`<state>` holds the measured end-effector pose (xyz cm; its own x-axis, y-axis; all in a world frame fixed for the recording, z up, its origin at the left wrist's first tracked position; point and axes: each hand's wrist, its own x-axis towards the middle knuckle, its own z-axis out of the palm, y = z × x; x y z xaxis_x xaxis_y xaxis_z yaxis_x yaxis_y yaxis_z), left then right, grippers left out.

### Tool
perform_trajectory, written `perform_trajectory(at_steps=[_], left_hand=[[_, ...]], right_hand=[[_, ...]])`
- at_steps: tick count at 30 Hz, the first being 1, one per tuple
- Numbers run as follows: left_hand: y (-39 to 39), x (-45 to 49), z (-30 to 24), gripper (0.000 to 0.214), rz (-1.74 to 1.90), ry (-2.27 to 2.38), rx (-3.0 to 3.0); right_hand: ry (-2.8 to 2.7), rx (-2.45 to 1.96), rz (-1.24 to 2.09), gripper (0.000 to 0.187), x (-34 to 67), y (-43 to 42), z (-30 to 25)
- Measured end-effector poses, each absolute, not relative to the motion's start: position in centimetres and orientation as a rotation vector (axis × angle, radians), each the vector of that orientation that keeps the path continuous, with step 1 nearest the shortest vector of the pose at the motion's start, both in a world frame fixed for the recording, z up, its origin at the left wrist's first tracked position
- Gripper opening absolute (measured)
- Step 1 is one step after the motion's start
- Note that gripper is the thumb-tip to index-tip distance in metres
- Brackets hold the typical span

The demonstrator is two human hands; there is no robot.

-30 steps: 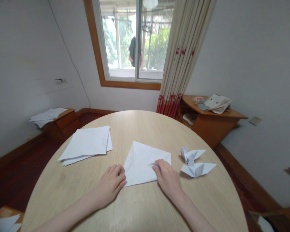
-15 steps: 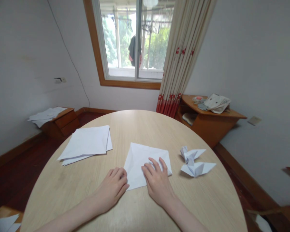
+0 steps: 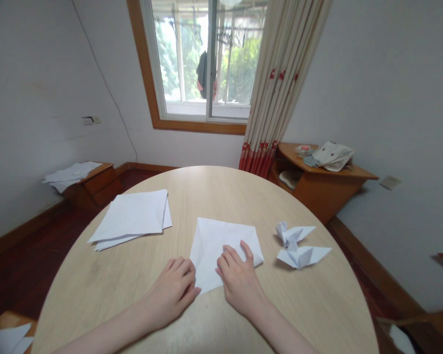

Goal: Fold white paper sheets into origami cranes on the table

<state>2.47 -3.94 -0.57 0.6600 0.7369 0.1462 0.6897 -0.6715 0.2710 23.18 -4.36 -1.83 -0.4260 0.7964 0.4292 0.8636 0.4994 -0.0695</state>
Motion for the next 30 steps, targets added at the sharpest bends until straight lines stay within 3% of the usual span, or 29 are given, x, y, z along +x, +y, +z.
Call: perform_trajectory(at_steps=[8, 17, 26, 30], left_hand=[[-4.2, 2.8, -1.1, 0.008, 0.400, 1.209, 2.685], [-3.9, 2.0, -1.4, 0.005, 0.560, 1.115, 2.798], [-2.8, 0.6, -0.4, 0.019, 0.373, 0.911, 2.769], [-2.8, 0.5, 0.0, 0.036, 0.354, 0.768, 2.787]], right_hand=[[-2.401, -1.354, -0.238, 0.018, 23.0, -4.0, -2.1], [-2.432, -1.473, -0.245, 0.008, 23.0, -3.9, -1.0], [-2.421, -1.463, -0.149, 0.015, 23.4, -3.4, -0.8], [-2.391, -1.455, 0.010, 0.017, 23.6, -3.3, -0.6]])
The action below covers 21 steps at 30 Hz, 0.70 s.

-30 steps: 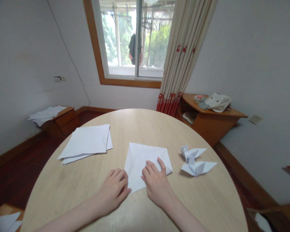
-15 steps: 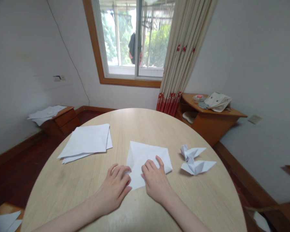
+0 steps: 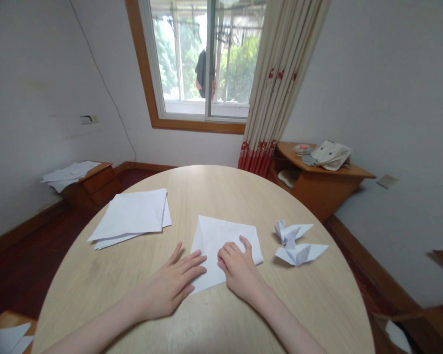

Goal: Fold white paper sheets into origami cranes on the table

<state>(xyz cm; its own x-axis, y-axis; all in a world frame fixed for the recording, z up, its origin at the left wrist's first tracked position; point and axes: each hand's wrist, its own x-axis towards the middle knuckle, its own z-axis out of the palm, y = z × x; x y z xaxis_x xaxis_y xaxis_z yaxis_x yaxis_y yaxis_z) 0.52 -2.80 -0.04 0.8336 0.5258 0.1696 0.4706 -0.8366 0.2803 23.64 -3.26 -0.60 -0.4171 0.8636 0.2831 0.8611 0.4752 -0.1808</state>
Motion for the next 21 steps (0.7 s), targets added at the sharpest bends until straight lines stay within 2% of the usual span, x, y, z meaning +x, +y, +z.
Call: perform_trajectory(at_steps=[10, 21], left_hand=[[-3.7, 1.0, 0.8, 0.053, 0.343, 0.645, 2.777], [-3.9, 1.5, -0.3, 0.045, 0.266, 0.649, 2.839]], right_hand=[[-2.513, -1.350, 0.213, 0.021, 23.8, -3.7, 0.5], [-2.547, -1.345, 0.238, 0.019, 23.8, -3.7, 0.6]])
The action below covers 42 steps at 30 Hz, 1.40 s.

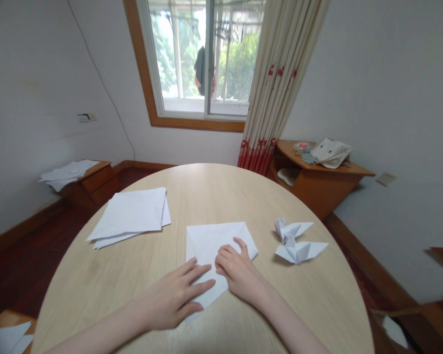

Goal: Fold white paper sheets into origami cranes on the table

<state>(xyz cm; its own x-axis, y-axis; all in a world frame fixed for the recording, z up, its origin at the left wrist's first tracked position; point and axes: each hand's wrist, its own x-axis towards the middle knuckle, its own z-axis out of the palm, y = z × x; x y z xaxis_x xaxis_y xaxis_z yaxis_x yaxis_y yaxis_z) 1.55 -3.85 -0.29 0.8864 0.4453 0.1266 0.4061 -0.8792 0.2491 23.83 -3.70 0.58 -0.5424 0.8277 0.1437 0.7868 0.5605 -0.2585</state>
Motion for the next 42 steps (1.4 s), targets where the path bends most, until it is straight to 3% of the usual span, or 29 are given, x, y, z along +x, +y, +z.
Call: perform_trajectory(at_steps=[14, 19, 26, 34, 42], left_hand=[[-3.8, 1.4, -0.6, 0.049, 0.265, 0.652, 2.837], [-4.0, 1.5, -0.3, 0.039, 0.280, 0.693, 2.860], [-4.1, 1.7, -0.3, 0.037, 0.305, 0.700, 2.894], [-4.2, 1.6, -0.4, 0.036, 0.359, 0.721, 2.877], [-4.1, 1.7, -0.1, 0.036, 0.303, 0.836, 2.902]], right_hand=[[-2.588, -1.355, 0.173, 0.018, 23.6, -3.8, 0.7], [-2.622, -1.311, 0.157, 0.017, 23.4, -3.6, 0.3], [-2.611, -1.168, 0.099, 0.023, 23.7, -3.2, -0.1], [-2.486, -1.217, -0.224, 0.046, 23.9, -2.9, -1.5], [-2.299, -1.231, -0.262, 0.047, 24.4, -2.5, -1.6]])
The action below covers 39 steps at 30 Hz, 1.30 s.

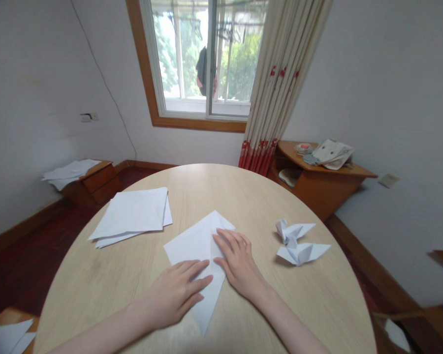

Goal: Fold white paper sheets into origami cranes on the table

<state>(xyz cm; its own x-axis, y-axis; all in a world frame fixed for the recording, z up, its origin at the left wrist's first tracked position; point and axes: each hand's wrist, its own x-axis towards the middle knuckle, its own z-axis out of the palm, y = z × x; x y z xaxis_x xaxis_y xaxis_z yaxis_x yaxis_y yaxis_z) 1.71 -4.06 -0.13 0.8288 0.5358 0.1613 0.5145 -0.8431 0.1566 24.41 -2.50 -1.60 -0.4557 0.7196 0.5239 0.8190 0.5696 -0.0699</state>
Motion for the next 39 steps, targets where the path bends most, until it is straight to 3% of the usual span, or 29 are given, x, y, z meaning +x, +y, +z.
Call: perform_trajectory(at_steps=[5, 11, 15, 39], left_hand=[[-4.2, 1.9, 0.2, 0.035, 0.262, 0.882, 2.935], [-4.4, 2.1, 0.8, 0.032, 0.212, 0.912, 2.951], [-4.1, 2.0, 1.0, 0.030, 0.195, 0.844, 2.980], [-3.2, 1.2, 0.5, 0.033, 0.271, 0.724, 2.927]], right_hand=[[-2.235, -1.247, -0.087, 0.045, 25.1, -2.6, -1.0], [-2.303, -1.400, 0.176, 0.015, 25.5, -3.3, 0.4], [-2.482, -1.511, 0.244, 0.030, 25.3, -3.8, 0.9], [-2.636, -1.500, 0.275, 0.026, 24.4, -4.6, 0.3]])
